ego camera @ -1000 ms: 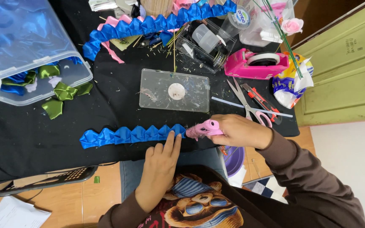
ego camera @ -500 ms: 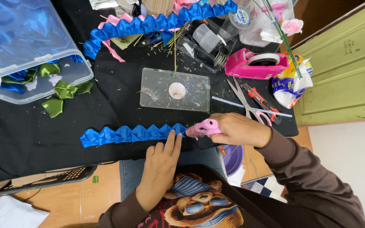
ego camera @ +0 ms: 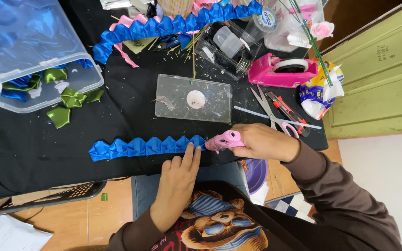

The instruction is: The person assembles a blue ruffled ribbon garland by repeatedly applying hot glue with a pink glue gun and attaching small blue ribbon pieces. They also use scissors to trim a white plastic stick and adjust the ribbon segments on the table.

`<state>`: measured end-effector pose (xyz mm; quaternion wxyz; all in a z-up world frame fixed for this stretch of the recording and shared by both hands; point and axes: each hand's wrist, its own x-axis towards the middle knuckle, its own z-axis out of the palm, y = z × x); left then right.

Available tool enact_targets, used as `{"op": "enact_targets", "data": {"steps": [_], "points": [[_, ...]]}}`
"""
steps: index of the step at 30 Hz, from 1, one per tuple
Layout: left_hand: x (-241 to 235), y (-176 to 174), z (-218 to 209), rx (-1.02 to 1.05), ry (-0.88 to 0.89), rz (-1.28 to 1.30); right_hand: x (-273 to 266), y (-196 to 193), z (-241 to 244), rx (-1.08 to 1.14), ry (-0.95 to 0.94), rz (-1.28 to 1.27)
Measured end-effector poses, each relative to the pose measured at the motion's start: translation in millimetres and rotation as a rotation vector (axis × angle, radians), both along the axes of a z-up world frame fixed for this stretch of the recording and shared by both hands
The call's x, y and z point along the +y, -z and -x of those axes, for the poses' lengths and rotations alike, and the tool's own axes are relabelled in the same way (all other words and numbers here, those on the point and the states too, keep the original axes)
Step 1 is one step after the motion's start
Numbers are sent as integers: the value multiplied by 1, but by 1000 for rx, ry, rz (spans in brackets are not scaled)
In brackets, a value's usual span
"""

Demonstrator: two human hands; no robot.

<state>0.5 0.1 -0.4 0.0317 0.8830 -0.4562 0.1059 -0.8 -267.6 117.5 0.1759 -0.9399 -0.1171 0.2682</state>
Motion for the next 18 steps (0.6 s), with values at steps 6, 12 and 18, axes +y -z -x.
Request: {"op": "enact_targets", "data": {"steps": [6,12,18], "points": [[-1,2,1,-12,-5,0,-3,4,2,-40,-14,13],[-1,2,1,-1,-9,2,-8,8,4,-90,-48,6],[-1,2,1,-13,-12,0,-11,12,3,-107,-58,4]]}}
